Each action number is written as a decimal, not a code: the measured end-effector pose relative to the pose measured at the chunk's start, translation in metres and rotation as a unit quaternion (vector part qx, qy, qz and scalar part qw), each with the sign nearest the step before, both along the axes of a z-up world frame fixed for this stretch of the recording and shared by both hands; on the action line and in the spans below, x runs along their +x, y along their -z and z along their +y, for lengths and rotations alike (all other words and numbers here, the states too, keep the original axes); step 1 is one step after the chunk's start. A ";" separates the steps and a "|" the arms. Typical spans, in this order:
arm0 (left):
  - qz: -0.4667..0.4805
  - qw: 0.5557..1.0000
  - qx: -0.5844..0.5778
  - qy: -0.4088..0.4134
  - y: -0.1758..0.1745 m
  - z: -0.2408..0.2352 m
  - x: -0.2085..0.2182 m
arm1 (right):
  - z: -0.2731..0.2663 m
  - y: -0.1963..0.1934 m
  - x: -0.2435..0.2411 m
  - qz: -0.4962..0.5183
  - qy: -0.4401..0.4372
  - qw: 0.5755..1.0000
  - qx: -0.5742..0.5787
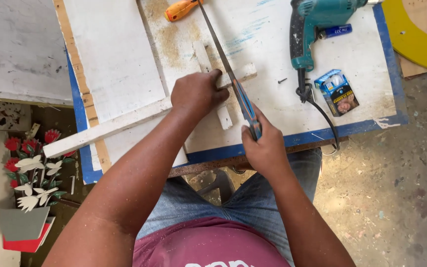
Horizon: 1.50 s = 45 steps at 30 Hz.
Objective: Manually sawing a thin strip of wood on a workbench using a hand saw.
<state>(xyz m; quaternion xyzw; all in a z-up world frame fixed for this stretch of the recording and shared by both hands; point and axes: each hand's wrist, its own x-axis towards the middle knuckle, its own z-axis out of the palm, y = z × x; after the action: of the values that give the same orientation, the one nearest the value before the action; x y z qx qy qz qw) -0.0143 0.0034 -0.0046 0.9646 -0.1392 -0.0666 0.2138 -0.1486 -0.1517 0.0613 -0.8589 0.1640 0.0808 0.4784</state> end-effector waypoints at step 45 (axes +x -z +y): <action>0.013 1.000 -0.004 0.003 -0.012 0.001 -0.003 | -0.006 0.021 0.016 -0.030 -0.040 0.999 0.015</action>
<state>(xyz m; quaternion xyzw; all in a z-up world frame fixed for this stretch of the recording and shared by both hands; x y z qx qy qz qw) -0.0172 0.0040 0.0070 0.9625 -0.1392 -0.0795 0.2191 -0.1322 -0.1578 0.0400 -0.8597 0.1137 0.0771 0.4921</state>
